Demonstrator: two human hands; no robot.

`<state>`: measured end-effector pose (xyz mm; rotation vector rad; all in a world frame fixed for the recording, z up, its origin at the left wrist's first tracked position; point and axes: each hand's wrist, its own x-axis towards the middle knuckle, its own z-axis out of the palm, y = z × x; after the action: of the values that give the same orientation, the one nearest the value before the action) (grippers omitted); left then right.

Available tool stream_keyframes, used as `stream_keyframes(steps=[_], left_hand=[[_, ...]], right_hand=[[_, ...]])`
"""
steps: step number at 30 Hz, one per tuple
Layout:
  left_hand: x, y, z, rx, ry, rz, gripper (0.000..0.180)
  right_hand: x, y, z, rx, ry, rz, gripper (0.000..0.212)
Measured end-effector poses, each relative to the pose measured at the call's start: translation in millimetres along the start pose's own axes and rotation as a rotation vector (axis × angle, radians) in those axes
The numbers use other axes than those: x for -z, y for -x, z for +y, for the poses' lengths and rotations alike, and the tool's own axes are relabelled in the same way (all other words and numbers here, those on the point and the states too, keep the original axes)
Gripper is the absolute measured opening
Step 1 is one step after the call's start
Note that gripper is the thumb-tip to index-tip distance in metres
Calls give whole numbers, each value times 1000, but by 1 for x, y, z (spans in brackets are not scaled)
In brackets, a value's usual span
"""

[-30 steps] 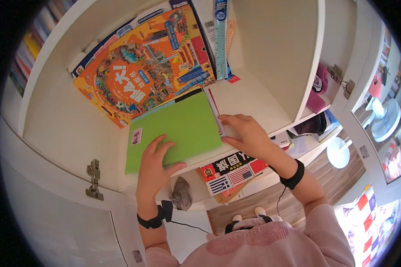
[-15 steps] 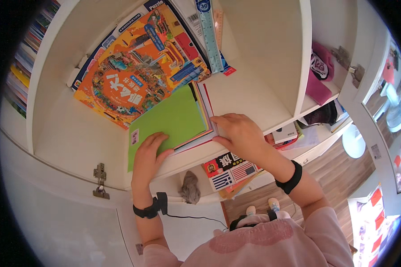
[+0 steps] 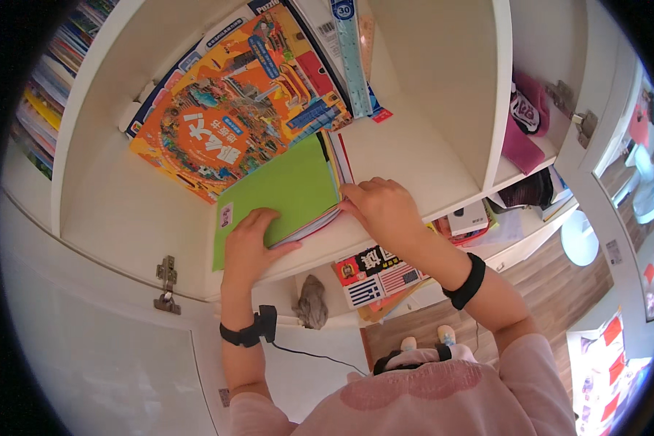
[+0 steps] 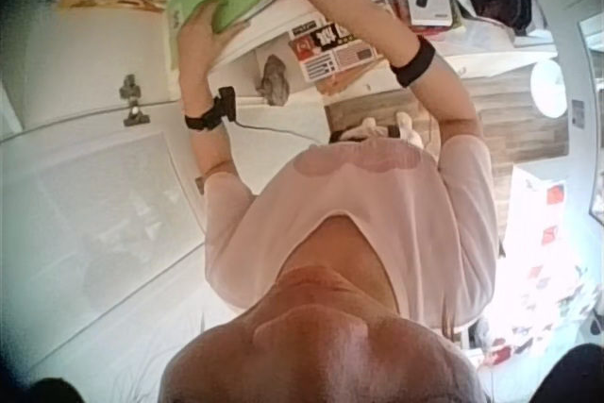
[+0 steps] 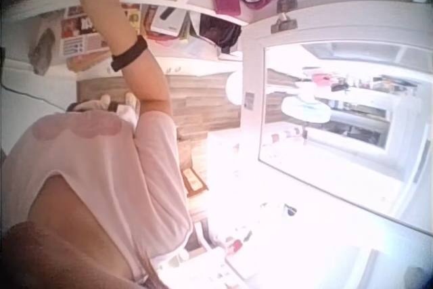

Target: Organizing books and stationery in a cabinet.

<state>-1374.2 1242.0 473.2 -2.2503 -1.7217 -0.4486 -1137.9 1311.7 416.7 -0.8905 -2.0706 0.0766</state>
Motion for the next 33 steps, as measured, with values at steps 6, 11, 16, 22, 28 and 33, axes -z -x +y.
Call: stream_keyframes(steps=[6,11,16,22,28,33], left_hand=[[-10,0,-2,3,-116,19,44],[-13,-4,-13,73,-164,69,30],[0,-10,-14,167,-71,80,29],[-9,-3,-15,148,30,109,33],[2,35,-25,98,-58,484,37],[38,37,-29,377,319,845,30]], right_hand=[[-10,-16,-5,-1,-54,136,15],[22,-42,-16,-152,-497,201,34],[21,-52,-31,-654,-1324,-436,63],[-66,-100,-47,-960,-1426,-448,55],[-9,-112,-94,-681,-1285,-254,33],[32,-151,-170,-71,-1156,-405,57]])
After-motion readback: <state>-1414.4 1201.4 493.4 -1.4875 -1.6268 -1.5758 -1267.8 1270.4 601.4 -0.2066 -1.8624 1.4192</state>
